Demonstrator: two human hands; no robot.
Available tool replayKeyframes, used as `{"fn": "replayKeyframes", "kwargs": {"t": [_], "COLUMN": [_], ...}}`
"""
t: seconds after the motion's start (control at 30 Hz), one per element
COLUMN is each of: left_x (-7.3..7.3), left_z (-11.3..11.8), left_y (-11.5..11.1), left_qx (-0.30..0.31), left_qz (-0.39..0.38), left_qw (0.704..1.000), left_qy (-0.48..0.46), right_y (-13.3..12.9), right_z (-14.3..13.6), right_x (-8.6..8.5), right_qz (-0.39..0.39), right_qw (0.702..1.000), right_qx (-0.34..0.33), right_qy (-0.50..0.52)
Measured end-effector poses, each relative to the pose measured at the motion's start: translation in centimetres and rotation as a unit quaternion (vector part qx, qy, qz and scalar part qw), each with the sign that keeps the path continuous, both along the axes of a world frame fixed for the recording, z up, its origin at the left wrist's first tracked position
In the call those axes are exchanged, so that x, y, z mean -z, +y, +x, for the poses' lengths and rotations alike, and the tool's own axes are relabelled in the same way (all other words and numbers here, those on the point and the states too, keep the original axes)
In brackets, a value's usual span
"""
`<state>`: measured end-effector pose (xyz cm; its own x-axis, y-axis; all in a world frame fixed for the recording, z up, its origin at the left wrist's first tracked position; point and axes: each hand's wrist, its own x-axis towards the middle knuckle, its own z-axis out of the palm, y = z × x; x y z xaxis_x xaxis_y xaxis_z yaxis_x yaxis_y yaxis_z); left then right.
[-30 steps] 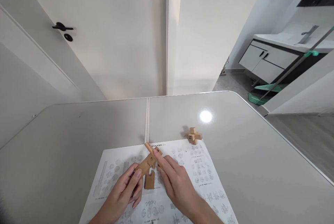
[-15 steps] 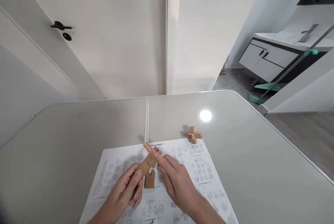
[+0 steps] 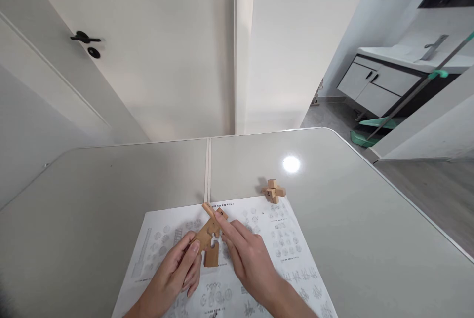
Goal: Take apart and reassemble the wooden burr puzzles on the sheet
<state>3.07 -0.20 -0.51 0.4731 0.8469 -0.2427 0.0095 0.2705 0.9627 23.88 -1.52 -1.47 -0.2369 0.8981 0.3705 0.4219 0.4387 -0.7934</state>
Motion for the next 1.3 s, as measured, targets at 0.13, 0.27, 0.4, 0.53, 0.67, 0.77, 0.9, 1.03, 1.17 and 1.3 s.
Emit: {"fn": "replayKeyframes", "kwargs": {"t": [0.13, 0.27, 0.4, 0.53, 0.67, 0.77, 0.9, 1.03, 1.17, 1.3], "left_x": [-0.1, 0.1, 0.4, 0.3, -0.1, -0.3, -0.4, -0.2, 0.0, 0.3], "left_z": [-0.1, -0.2, -0.3, -0.3, -0.2, -0.2, -0.1, -0.1, -0.2, -0.2], "left_y": [0.0, -0.1, -0.2, -0.2, -0.1, -0.1, 0.0, 0.1, 0.0, -0.2], "left_qx": [0.005, 0.008, 0.013, 0.015, 0.016, 0.017, 0.016, 0.014, 0.012, 0.010], "left_qz": [-0.001, -0.008, -0.006, -0.010, -0.023, -0.033, -0.035, -0.023, -0.011, -0.005], "left_qw": [1.000, 1.000, 1.000, 1.000, 1.000, 0.999, 0.999, 1.000, 1.000, 1.000], "left_qy": [0.002, 0.014, 0.020, 0.009, 0.000, -0.005, -0.005, -0.006, -0.015, -0.014], "right_y": [0.0, -0.3, -0.4, -0.2, 0.0, 0.1, 0.1, -0.3, -0.9, -1.0], "right_z": [-0.1, -0.4, -0.6, -0.3, 0.0, 0.1, 0.2, -0.2, -1.2, -1.5], "right_x": [-0.1, 0.1, 0.3, 0.3, 0.2, 0.1, -0.3, -0.7, -0.8, -0.5], "right_qz": [-0.005, -0.013, -0.011, -0.015, -0.028, -0.026, -0.013, -0.008, -0.004, 0.035], "right_qw": [1.000, 1.000, 1.000, 1.000, 0.999, 0.999, 0.999, 1.000, 0.995, 0.994], "right_qx": [0.001, 0.018, 0.028, 0.007, -0.002, -0.007, -0.010, -0.027, -0.068, -0.040], "right_qy": [-0.002, 0.000, 0.007, 0.015, 0.023, 0.032, 0.035, -0.008, -0.077, -0.100]}}
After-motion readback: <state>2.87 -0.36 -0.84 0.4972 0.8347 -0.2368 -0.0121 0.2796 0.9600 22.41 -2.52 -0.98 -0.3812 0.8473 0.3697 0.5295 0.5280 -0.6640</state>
